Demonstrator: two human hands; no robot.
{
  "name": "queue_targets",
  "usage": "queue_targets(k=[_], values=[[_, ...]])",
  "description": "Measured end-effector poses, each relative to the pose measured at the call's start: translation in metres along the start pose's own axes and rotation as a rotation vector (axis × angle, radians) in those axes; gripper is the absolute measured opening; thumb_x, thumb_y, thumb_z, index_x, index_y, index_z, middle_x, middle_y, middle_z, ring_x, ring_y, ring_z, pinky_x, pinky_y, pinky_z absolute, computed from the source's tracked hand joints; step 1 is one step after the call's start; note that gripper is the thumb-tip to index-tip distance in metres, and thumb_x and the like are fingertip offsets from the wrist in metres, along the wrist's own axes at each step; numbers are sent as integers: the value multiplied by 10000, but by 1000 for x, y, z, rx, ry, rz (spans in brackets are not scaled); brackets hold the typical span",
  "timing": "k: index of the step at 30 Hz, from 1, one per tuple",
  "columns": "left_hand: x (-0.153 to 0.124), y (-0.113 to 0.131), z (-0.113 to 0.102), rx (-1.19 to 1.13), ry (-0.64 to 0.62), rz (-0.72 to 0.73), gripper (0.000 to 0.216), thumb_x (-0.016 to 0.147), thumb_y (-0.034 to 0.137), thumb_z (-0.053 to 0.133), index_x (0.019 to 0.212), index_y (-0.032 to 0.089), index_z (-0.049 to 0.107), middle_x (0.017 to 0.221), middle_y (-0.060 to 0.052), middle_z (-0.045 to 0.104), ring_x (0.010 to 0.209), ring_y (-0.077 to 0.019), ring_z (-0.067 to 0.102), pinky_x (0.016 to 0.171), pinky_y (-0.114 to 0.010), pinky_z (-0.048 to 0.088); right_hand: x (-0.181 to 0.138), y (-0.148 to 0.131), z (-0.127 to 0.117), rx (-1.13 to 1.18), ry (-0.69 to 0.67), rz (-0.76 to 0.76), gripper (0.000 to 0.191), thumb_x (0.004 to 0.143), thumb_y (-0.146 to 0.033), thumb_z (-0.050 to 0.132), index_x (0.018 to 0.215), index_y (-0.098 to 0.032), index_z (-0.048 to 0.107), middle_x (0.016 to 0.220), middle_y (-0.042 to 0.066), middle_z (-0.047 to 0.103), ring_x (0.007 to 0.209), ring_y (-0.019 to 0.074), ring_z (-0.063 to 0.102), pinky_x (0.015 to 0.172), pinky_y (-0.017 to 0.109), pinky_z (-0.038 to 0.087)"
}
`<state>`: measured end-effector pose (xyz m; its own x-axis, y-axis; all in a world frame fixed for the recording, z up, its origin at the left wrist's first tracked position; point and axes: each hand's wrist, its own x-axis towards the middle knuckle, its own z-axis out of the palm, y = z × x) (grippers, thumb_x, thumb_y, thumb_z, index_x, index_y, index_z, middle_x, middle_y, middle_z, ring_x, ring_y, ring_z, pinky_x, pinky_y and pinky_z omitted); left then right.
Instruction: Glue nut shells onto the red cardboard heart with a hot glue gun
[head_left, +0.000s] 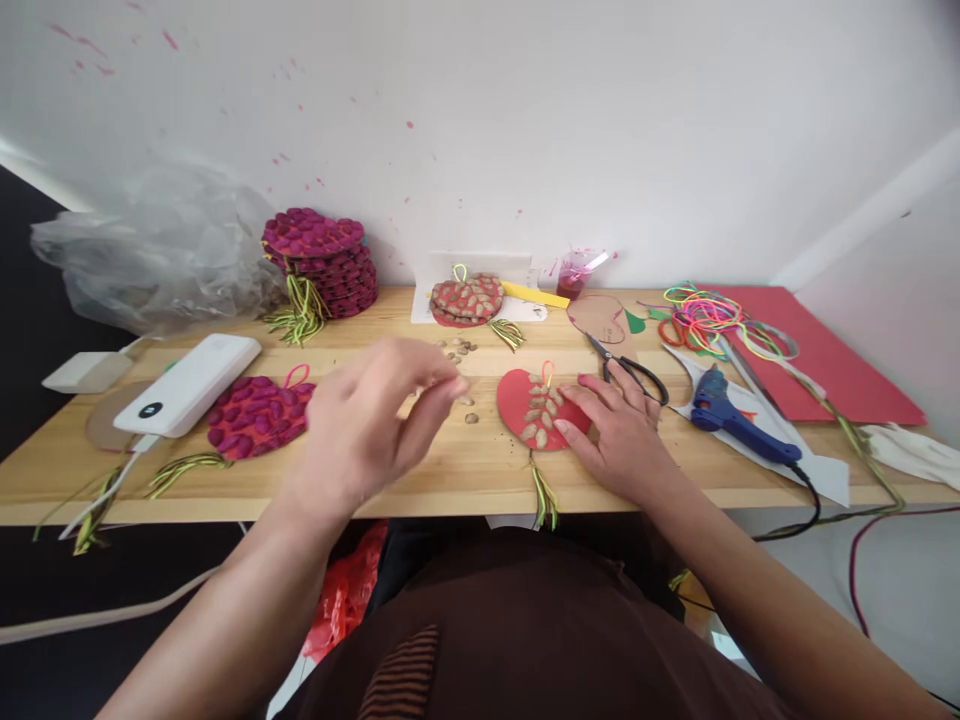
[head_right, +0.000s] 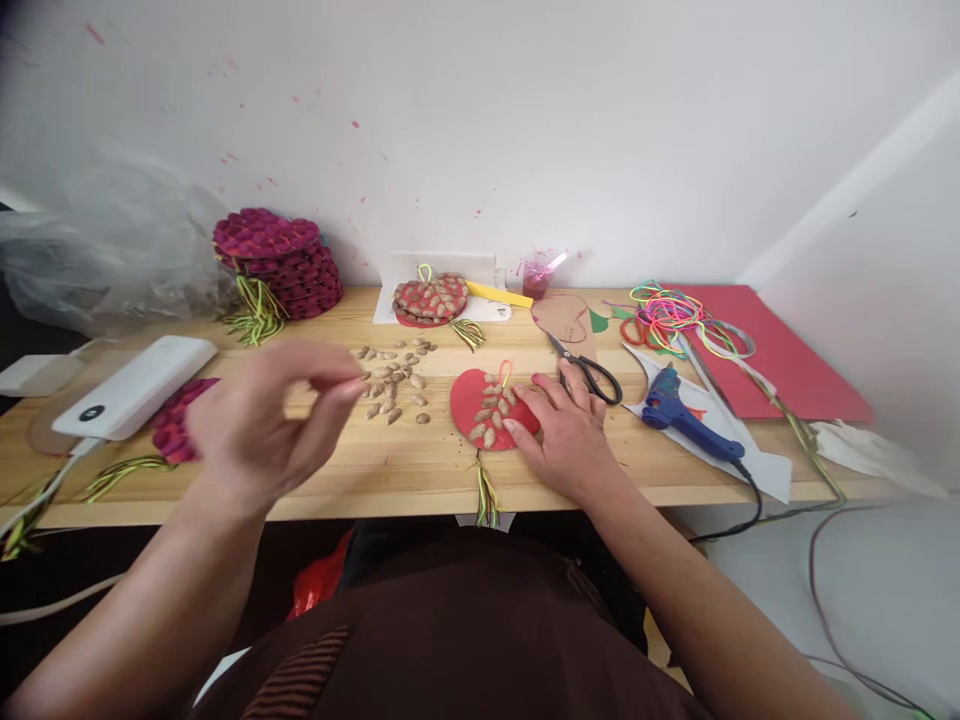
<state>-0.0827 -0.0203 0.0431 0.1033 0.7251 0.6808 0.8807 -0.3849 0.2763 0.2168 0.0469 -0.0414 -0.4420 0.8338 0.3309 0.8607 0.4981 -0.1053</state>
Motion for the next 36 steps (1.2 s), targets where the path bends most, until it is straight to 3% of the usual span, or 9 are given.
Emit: queue_targets(k=[2, 8, 16, 25, 28, 32, 36], values=[[13, -9, 7, -36, 31, 74, 112, 927, 296, 669, 876, 204, 706, 811, -7, 743, 714, -165, 669, 680, -282, 516, -1, 1, 1, 4, 10, -2, 453, 972, -502, 519, 1323, -259, 671, 1403, 104, 640, 1460, 394, 340, 1027, 536, 358], [54, -31, 14, 10, -52, -187, 331, 961, 422, 574, 769, 192, 715, 648, -1, 679, 593, -139, 587, 592, -261, 437, -4, 5, 3, 14, 77, -49, 468, 970, -467, 527, 1335, -212, 671, 1382, 136, 646, 1454, 401, 360, 1100, 562, 326], [85, -65, 36, 185, -300, -218, 237, 920, 243, 588, 1079, 211, 761, 959, -82, 788, 925, -262, 712, 843, -363, 514, -6, 11, 7, 36, 177, -88, 455, 956, -428, 570, 1324, -175, 653, 1328, 154, 675, 1425, 376, 430, 1118, 557, 366], [72, -106, 59, 358, -480, -287, 248, 879, 245, 569, 929, 226, 810, 939, -90, 806, 897, -288, 730, 802, -371, 534, -4, 16, 8, 87, 249, -125, 329, 954, -345, 589, 1192, -154, 713, 1201, 160, 723, 1358, 386, 509, 1120, 591, 405], [68, -119, 59, 369, -468, -315, 276, 866, 213, 550, 962, 245, 807, 981, -68, 808, 919, -272, 731, 813, -359, 534, -3, 19, 9, 106, 282, -132, 298, 944, -333, 614, 1178, -177, 710, 1179, 148, 734, 1342, 379, 532, 1106, 585, 427], [68, -117, 64, 281, -459, -299, 293, 872, 192, 541, 1008, 225, 799, 1028, -76, 800, 962, -266, 724, 861, -357, 532, -3, 21, 10, 137, 311, -134, 267, 922, -315, 648, 1149, -191, 715, 1139, 142, 747, 1312, 376, 566, 1089, 581, 452], [67, -101, 81, 79, -484, -190, 239, 869, 168, 566, 933, 203, 794, 967, -68, 795, 931, -240, 710, 883, -343, 525, -2, 20, 10, 160, 305, -141, 252, 890, -285, 687, 1123, -201, 729, 1115, 129, 756, 1285, 369, 590, 1085, 568, 467]])
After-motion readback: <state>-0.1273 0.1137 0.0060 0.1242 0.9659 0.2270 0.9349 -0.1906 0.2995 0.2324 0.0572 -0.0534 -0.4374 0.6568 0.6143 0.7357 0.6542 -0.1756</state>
